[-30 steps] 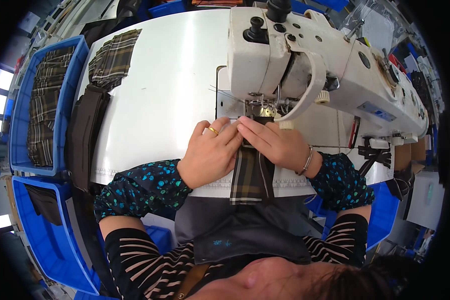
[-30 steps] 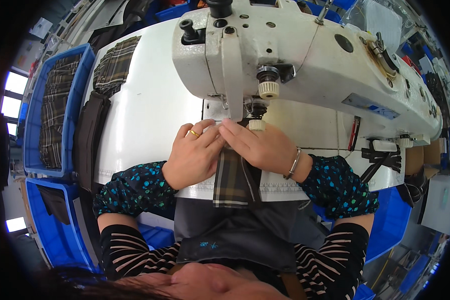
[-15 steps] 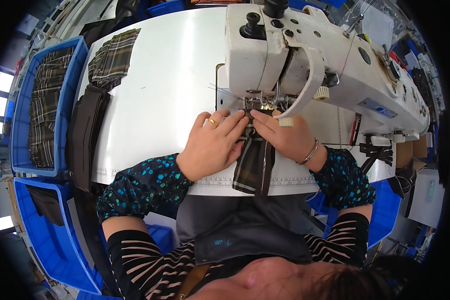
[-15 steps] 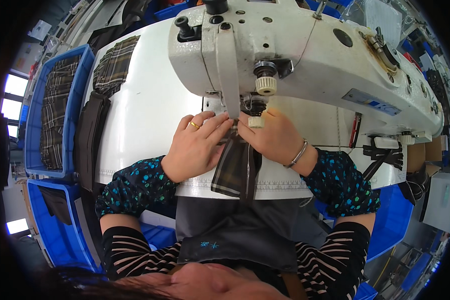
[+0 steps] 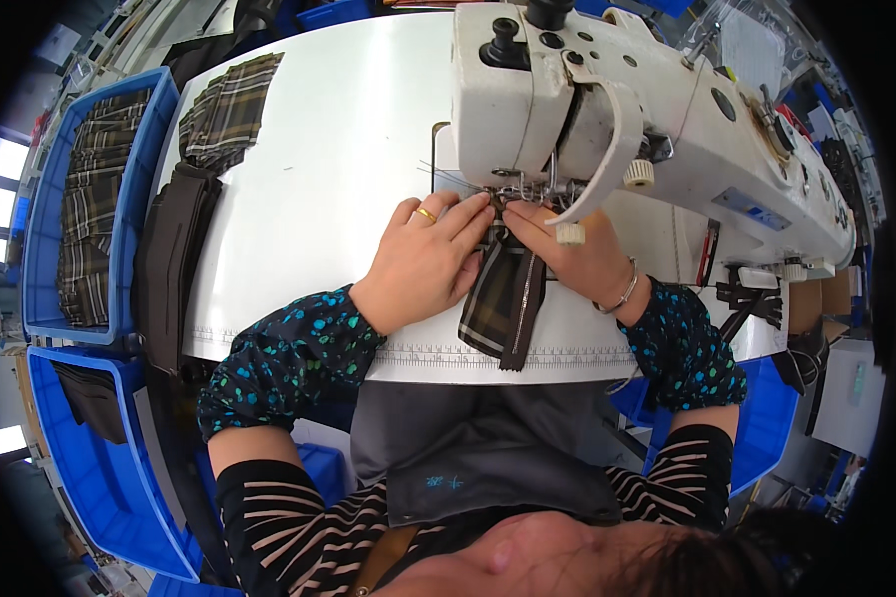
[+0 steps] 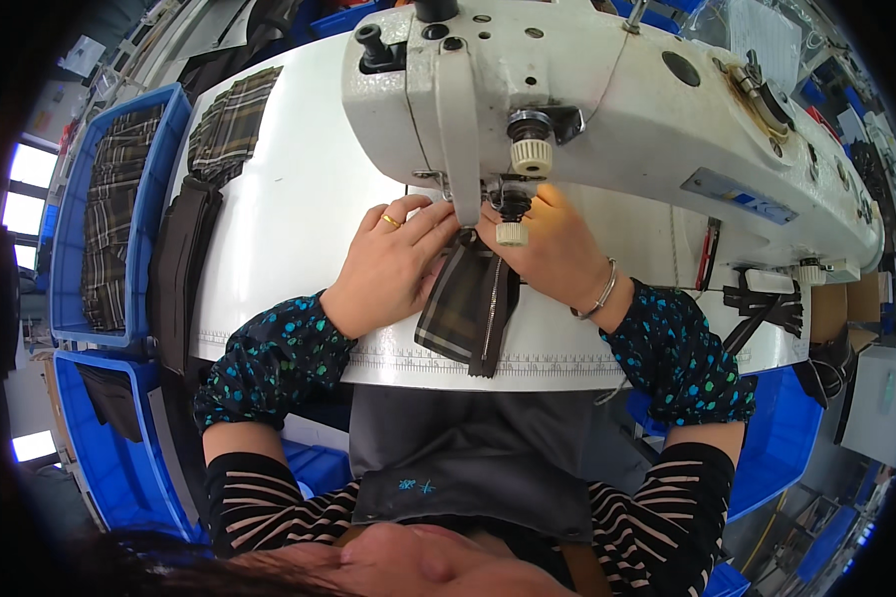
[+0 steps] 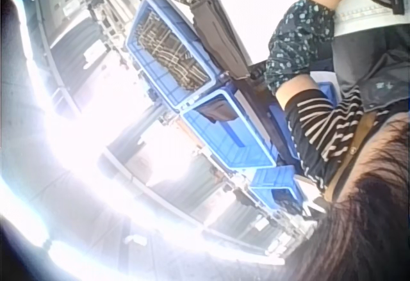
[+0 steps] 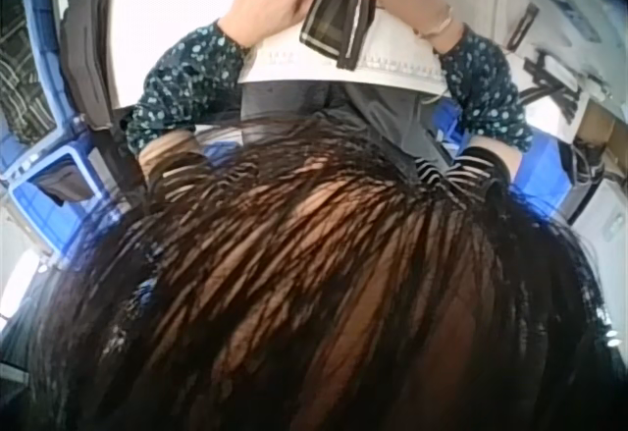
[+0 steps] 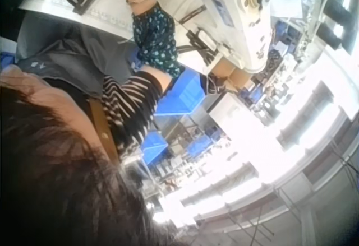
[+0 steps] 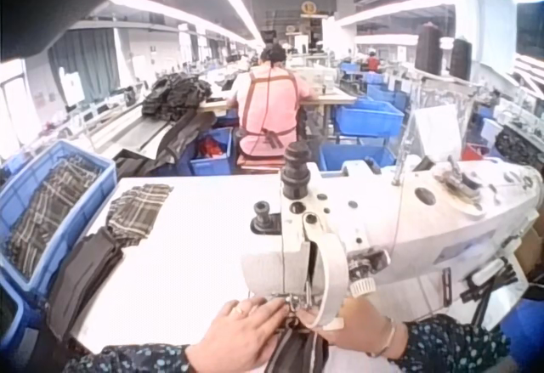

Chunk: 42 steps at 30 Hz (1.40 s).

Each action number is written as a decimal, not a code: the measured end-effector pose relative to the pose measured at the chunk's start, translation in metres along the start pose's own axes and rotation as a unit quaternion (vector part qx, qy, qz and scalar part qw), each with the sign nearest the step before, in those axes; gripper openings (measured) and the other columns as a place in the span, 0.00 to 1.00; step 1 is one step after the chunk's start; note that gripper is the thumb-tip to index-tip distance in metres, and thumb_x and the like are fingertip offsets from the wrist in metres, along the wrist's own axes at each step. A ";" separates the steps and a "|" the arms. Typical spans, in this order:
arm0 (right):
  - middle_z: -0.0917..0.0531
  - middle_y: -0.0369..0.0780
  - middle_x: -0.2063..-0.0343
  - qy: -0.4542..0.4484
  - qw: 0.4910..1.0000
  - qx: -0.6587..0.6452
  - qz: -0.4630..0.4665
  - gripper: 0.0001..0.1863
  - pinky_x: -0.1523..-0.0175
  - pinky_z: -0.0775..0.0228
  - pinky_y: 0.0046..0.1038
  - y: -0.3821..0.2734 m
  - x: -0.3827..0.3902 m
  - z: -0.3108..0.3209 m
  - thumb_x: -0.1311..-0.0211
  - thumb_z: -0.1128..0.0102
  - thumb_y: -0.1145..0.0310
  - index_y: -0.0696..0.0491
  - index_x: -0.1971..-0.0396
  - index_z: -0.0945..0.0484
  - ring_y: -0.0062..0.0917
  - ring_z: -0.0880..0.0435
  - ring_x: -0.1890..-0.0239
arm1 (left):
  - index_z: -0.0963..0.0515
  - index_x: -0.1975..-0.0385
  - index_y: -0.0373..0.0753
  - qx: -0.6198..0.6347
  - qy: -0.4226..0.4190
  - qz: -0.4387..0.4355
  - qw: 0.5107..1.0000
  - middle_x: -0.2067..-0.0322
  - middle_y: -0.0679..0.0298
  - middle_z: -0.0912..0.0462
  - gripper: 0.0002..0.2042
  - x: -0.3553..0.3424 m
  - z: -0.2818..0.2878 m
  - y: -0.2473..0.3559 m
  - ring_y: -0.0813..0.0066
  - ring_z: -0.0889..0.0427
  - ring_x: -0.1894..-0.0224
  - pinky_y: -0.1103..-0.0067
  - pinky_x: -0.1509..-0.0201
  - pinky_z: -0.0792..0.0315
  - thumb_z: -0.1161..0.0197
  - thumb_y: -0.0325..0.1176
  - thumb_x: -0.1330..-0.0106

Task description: The person operates an industrial sewing machine to attach a zipper to a piece of dark fabric. They align the zipper tape with the fabric edge, guide the material under the presser foot, and sew a straight stitch along the zipper teeth. The person repeats this process for multiple fabric pieces, handling them one at a time from a nearby bin.

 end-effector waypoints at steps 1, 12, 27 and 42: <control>0.13 0.31 0.55 0.003 1.000 0.004 0.002 0.13 0.49 0.27 0.30 0.000 0.001 0.000 0.45 0.37 0.72 0.50 0.58 0.15 0.23 0.14 0.58 | 0.22 0.39 0.36 -0.001 0.002 0.000 1.000 0.36 0.60 0.22 0.26 0.000 0.000 0.000 0.56 0.26 0.35 0.62 0.35 0.32 0.32 0.30 0.41; 0.11 0.34 0.47 -0.044 0.999 -0.022 -0.003 0.13 0.49 0.28 0.30 -0.001 0.008 0.001 0.38 0.41 0.71 0.48 0.55 0.15 0.25 0.16 0.61 | 0.16 0.52 0.32 0.006 -0.007 -0.087 0.996 0.47 0.59 0.17 0.19 0.031 0.006 0.027 0.60 0.23 0.40 0.64 0.37 0.29 0.34 0.30 0.45; 0.15 0.49 0.47 -0.031 0.999 0.021 0.023 0.23 0.41 0.27 0.35 -0.129 0.057 0.044 0.37 0.44 0.65 0.64 0.46 0.18 0.35 0.17 0.49 | 0.15 0.50 0.33 -0.084 0.064 -0.060 0.993 0.48 0.58 0.13 0.19 0.097 0.007 0.108 0.64 0.16 0.48 0.69 0.46 0.22 0.29 0.29 0.43; 0.17 0.60 0.44 -0.099 0.995 0.010 0.002 0.26 0.31 0.27 0.44 -0.143 0.066 0.047 0.35 0.47 0.65 0.70 0.46 0.20 0.49 0.16 0.40 | 0.21 0.38 0.38 -0.132 0.006 -0.003 0.991 0.35 0.64 0.19 0.27 0.001 -0.007 0.027 0.60 0.22 0.37 0.63 0.37 0.28 0.32 0.48 0.31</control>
Point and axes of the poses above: each hand's wrist, its own x-axis away from the middle knuckle, its own z-axis out of the back of the hand, y = z × x, the point moved 2 cm from there along -x, towards the middle knuckle
